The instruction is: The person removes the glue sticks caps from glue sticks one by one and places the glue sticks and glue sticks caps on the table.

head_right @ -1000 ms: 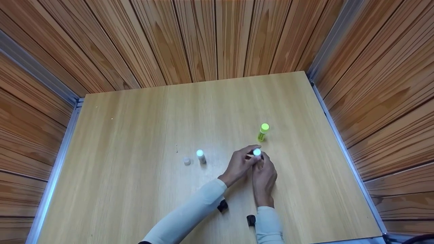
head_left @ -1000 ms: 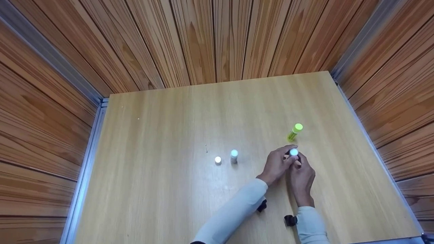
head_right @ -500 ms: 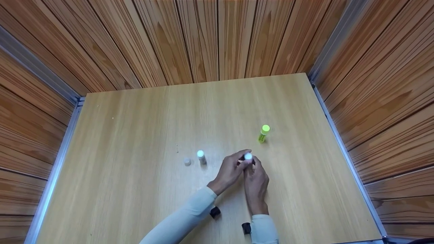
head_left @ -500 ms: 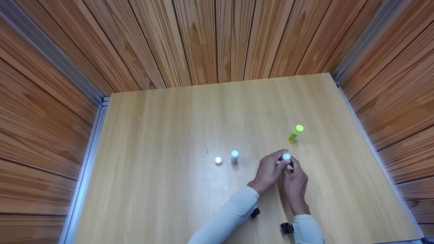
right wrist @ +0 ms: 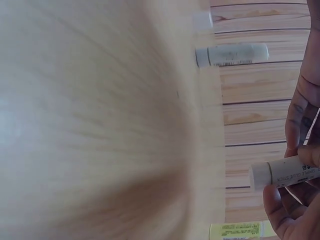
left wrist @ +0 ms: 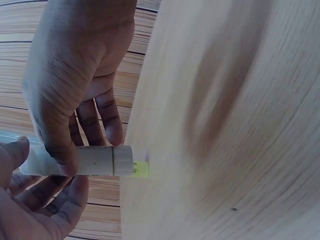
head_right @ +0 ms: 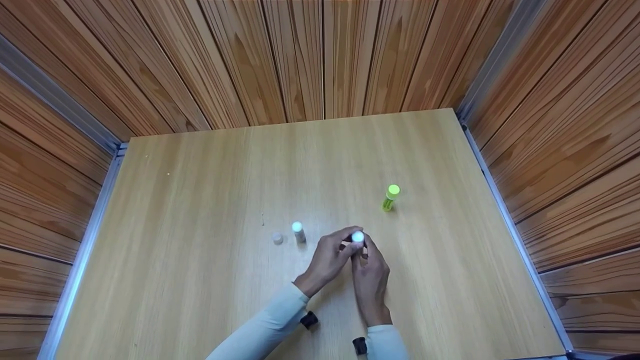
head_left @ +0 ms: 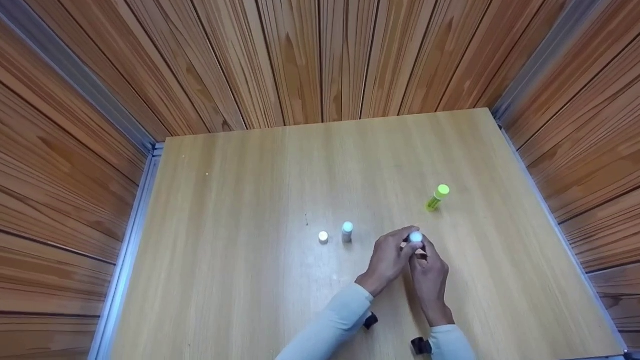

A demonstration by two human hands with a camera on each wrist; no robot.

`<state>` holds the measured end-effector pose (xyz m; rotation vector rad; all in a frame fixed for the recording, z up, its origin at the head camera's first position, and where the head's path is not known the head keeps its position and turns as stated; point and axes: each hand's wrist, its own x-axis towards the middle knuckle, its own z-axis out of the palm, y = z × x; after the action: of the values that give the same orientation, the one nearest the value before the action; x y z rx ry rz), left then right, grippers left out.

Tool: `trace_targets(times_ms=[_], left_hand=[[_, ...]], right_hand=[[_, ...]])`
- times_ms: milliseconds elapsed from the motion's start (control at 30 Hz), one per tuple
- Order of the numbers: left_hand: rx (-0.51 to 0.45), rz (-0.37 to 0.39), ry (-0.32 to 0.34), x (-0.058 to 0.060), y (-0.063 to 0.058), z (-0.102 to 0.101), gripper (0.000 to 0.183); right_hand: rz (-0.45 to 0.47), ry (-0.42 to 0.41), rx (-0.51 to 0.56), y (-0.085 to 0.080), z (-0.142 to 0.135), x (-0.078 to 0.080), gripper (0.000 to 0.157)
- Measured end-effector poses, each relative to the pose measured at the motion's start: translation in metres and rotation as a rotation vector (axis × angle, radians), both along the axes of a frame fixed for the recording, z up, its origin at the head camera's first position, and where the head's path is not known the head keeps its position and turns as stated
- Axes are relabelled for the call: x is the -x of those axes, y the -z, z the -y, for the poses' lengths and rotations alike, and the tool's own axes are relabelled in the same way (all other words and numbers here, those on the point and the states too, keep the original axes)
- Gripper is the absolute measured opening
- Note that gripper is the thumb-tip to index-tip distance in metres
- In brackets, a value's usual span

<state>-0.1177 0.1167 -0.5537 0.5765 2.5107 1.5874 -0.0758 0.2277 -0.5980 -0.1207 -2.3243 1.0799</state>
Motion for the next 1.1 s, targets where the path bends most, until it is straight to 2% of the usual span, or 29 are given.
trace_targets(times_ms=[167,333,500,667,833,1100], left_hand=[[-0.031,-0.057,-0.025,-0.009,0.005,0.011,0.033],[-0.051,-0.034,-0.042,-0.019,0.011,0.024,0.033],[-0.069,-0.012,-0.080,-0.026,0.018,0.035,0.035],[-0.084,-0.054,-0.142,-0.028,0.023,0.041,0.035],[-0.081,-0.139,-0.226,-0.032,0.029,0.045,0.032],[-0.021,-0.396,-0.367,-0.036,0.042,0.054,0.026]], right_hand=[[0.009,-0.023,0.025,0.002,0.009,-0.007,0.038],[0.079,-0.035,0.090,0.006,0.021,-0.016,0.038],[0.095,-0.051,0.050,0.010,0.031,-0.020,0.037],[0.080,-0.062,0.013,0.011,0.039,-0.018,0.037],[0.094,-0.076,-0.003,0.010,0.047,-0.017,0.034],[0.098,-0.100,-0.046,0.012,0.059,-0.015,0.030]])
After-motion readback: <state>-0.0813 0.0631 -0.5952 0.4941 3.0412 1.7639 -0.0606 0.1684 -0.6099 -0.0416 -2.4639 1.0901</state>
